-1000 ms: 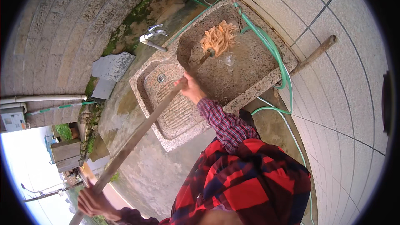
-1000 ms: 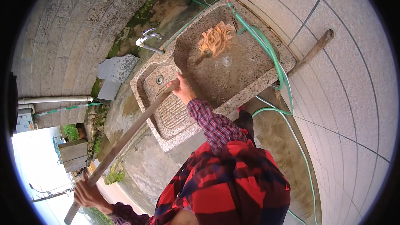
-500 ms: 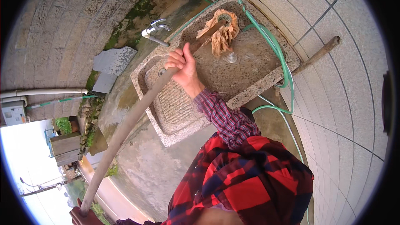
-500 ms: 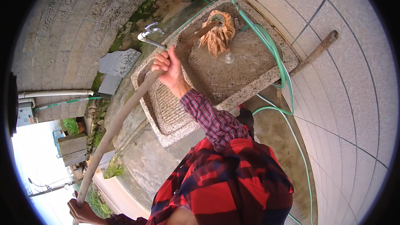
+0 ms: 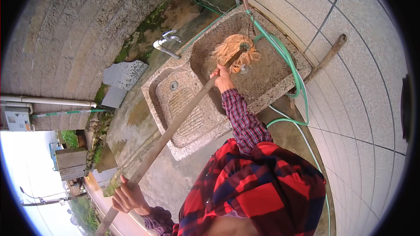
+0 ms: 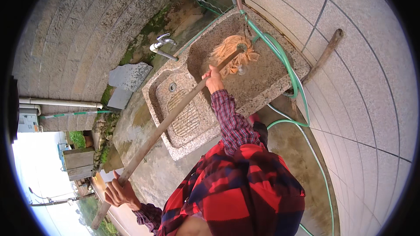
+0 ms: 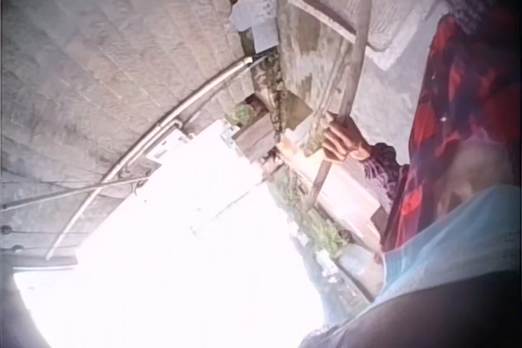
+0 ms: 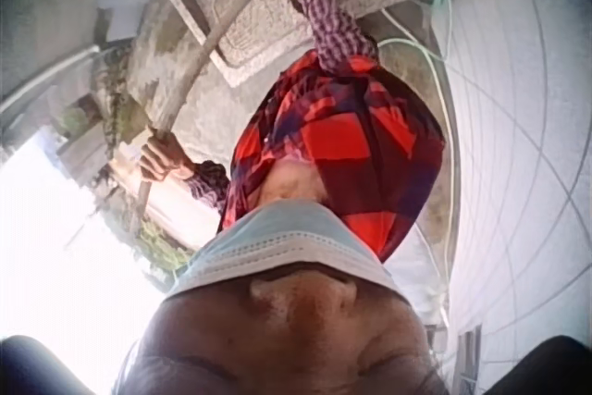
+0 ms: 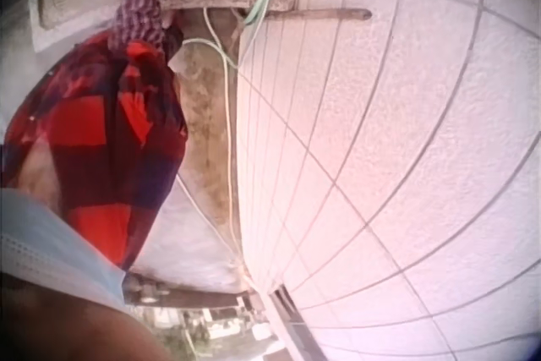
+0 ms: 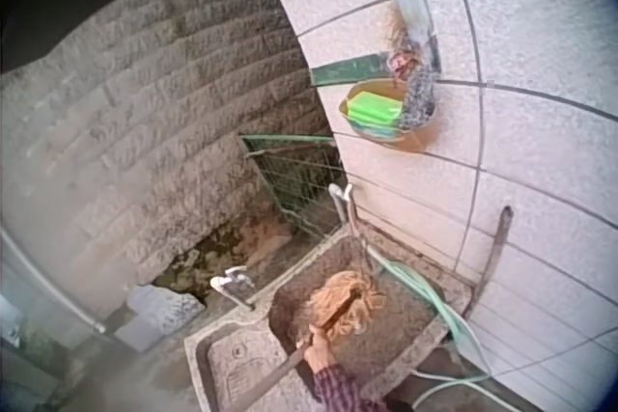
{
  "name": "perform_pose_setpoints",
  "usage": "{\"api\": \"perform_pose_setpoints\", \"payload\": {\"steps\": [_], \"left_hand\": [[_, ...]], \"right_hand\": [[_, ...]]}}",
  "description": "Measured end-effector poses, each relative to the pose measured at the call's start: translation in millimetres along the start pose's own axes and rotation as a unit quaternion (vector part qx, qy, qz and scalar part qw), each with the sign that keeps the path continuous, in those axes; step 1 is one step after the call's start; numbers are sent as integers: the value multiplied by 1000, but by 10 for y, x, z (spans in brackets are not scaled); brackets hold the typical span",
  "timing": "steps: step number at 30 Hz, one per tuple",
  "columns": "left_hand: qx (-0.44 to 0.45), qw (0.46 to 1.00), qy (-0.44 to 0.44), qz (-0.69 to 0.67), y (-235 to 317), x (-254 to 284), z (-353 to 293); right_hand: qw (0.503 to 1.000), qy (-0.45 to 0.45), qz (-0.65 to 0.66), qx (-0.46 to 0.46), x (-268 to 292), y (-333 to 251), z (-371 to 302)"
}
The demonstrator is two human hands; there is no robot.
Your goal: The person is washing a mop in an outdoor stone sink using water from a hose.
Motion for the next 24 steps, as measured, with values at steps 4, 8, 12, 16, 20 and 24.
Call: {"api": "perform_pose_setpoints", "payload": {"steps": [4, 8, 12, 16, 20, 24], "left_hand": [[22, 997, 62, 48, -791, 29, -363], [68, 986, 101, 112, -1353, 298, -213], [118, 979, -167, -2, -1731, 45, -116], [28, 958, -286, -5, -1347, -324, -204], [-41, 993, -95, -62, 14, -269, 44], [-11, 998, -60, -16, -215, -70, -51]], "right_hand": [[991, -114, -3, -64, -556, 570, -609], [942, -288, 18, -170, -976, 1008, -1464], [819, -523, 119, -204, -1161, 870, -1610], [919, -340, 118, -162, -728, 690, -752], [995, -27, 88, -37, 144, 143, 237], [999, -19, -38, 8, 16, -17, 24]]}}
Point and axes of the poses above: each hand's wrist, its own z-axis towards the middle knuckle, its own x-axis out of the back of the hand, y = z × x, the point moved 7 cm from there along z, towards the middle knuckle, and after that the axes turned 4 degrees about y, right-handed, at the moved point
